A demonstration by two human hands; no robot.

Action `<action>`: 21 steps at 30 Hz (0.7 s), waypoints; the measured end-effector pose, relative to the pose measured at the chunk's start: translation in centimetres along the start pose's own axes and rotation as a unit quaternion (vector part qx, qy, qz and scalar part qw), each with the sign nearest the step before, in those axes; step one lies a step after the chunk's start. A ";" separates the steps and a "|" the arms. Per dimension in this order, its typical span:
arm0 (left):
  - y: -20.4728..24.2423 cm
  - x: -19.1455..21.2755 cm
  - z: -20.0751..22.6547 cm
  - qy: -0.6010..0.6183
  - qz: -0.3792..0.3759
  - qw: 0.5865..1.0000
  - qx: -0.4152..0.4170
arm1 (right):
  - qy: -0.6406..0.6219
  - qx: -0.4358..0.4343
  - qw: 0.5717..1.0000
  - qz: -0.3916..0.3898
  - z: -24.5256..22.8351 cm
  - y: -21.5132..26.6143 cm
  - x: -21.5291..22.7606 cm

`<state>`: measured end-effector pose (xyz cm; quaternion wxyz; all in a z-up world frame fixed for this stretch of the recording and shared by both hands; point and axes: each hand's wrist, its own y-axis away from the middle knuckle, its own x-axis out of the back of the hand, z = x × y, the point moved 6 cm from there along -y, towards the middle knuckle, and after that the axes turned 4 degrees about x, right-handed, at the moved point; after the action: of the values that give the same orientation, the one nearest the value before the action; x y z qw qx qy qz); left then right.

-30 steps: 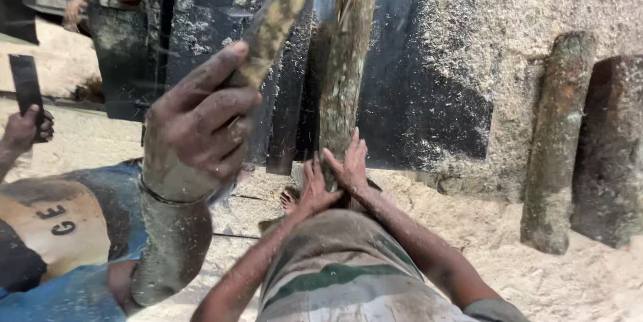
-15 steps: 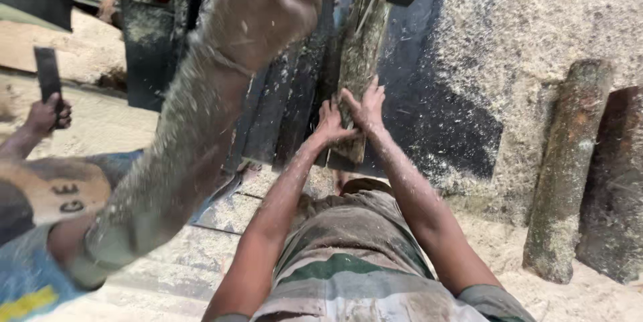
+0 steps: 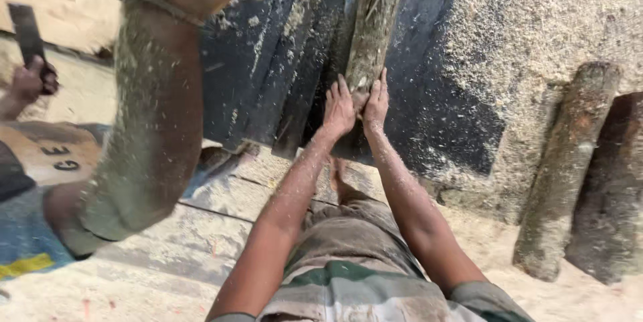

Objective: The person cuts logs using a large circular saw, assisted by another person who handles the logs and operates the machine's feed mechanism.

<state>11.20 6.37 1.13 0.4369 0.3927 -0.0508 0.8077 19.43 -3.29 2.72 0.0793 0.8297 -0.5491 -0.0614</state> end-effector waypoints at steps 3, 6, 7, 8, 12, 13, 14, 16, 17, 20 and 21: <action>-0.5 0.4 1.4 -0.002 -0.032 0.998 0.052 | 0.006 0.061 0.998 0.015 0.3 -1.5 0.3; 2.3 1.7 2.5 0.039 -0.047 0.997 0.046 | 0.128 0.073 0.985 0.086 1.4 -3.0 1.8; 2.6 3.0 2.6 0.051 -0.039 0.998 0.020 | 0.145 0.068 0.982 0.098 1.4 -4.9 1.6; 3.9 4.3 2.6 0.043 -0.005 0.999 -0.005 | 0.162 0.063 0.979 0.111 1.3 -6.7 1.3; 14.2 6.1 -2.4 0.099 -0.018 0.993 0.069 | 0.162 0.220 0.959 0.079 0.3 -11.3 0.9; 16.9 6.0 -4.2 0.134 -0.065 0.980 0.131 | 0.183 0.135 0.968 0.103 1.1 -13.4 1.4; 19.7 6.6 -5.0 0.109 -0.046 0.985 0.127 | 0.150 0.137 0.975 0.084 1.3 -14.9 1.1; 24.8 6.8 -6.6 0.118 -0.031 0.978 0.171 | 0.117 0.114 0.985 0.058 1.7 -18.1 0.8; 27.2 6.7 -7.8 0.148 -0.037 0.964 0.220 | 0.142 0.130 0.980 0.057 1.7 -19.4 0.5; 31.0 6.7 -9.5 0.096 0.014 0.967 0.234 | 0.272 0.219 0.931 0.102 -0.6 -24.1 0.2; 30.8 6.9 -9.9 0.093 0.048 0.971 0.216 | 0.335 0.250 0.896 0.151 -2.3 -26.0 0.6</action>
<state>-19.79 -3.69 7.10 0.3055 0.3983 0.1471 0.8523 43.48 6.29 -0.22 0.0569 0.7009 -0.6056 0.3725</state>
